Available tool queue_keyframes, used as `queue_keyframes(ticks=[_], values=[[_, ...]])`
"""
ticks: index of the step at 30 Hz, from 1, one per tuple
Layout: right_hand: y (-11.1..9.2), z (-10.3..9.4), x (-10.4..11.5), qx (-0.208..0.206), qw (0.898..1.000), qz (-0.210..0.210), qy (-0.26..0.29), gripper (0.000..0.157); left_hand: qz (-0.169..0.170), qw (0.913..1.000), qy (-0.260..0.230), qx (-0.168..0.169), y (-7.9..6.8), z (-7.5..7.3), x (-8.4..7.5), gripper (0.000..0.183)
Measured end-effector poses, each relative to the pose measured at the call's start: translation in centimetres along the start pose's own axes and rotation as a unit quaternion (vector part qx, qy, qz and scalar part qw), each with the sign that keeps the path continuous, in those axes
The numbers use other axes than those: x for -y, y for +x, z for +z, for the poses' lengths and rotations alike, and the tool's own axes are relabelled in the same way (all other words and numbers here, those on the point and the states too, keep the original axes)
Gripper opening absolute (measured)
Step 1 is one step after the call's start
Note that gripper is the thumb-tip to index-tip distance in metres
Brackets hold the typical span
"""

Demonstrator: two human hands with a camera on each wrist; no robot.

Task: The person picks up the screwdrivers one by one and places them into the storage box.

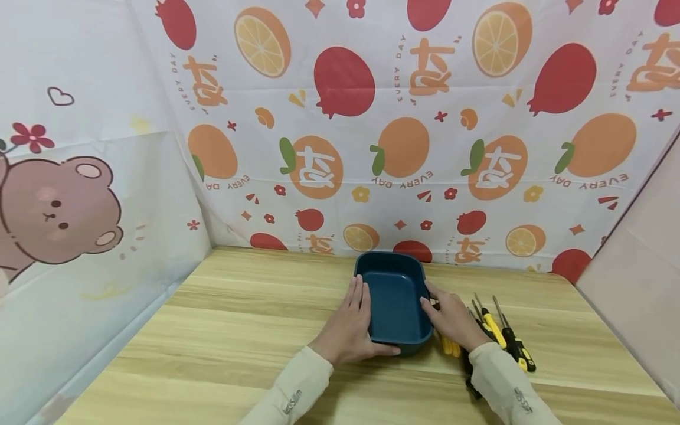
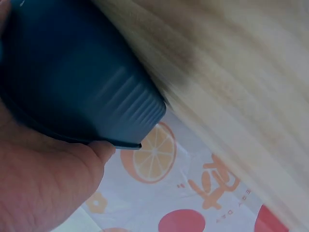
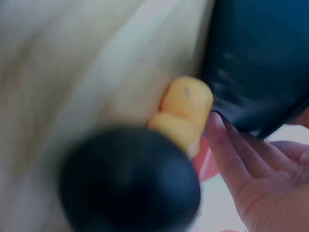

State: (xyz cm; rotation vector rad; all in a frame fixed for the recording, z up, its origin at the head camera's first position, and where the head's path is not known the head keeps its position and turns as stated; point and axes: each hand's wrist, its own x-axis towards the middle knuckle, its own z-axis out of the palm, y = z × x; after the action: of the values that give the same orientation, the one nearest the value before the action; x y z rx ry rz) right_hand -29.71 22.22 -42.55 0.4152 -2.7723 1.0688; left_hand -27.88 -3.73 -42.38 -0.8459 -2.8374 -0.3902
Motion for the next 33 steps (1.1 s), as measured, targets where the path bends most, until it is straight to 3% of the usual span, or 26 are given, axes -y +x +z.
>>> queue_keyframes(ticks=[4,9,15,21,28,33], values=[[0.1,-1.6,-0.9,-0.017,1.0,0.006,-0.011,0.046,-0.006,0.9999,-0.008,0.004,0.0,-0.1,0.0,0.133],[0.0,-4.8,-2.9,-0.051,0.995,0.032,-0.086,0.033,-0.008,0.9999,-0.009,0.001,0.0,-0.1,0.0,0.134],[-0.7,-7.2,-5.4,-0.013,0.984,0.097,-0.15,0.017,-0.009,0.9999,-0.007,-0.002,0.0,0.0,0.0,0.134],[-1.1,-7.7,-6.6,0.032,0.978,0.143,-0.151,0.04,-0.004,1.0,-0.001,-0.009,0.1,0.1,0.2,0.134],[-1.1,-7.8,-6.7,0.05,0.975,0.151,-0.156,0.025,-0.002,0.9999,-0.001,-0.01,0.2,0.2,0.3,0.135],[-0.9,-7.5,-6.9,0.054,0.975,0.15,-0.154,0.031,0.0,0.9999,-0.006,-0.008,0.2,0.3,0.3,0.134]])
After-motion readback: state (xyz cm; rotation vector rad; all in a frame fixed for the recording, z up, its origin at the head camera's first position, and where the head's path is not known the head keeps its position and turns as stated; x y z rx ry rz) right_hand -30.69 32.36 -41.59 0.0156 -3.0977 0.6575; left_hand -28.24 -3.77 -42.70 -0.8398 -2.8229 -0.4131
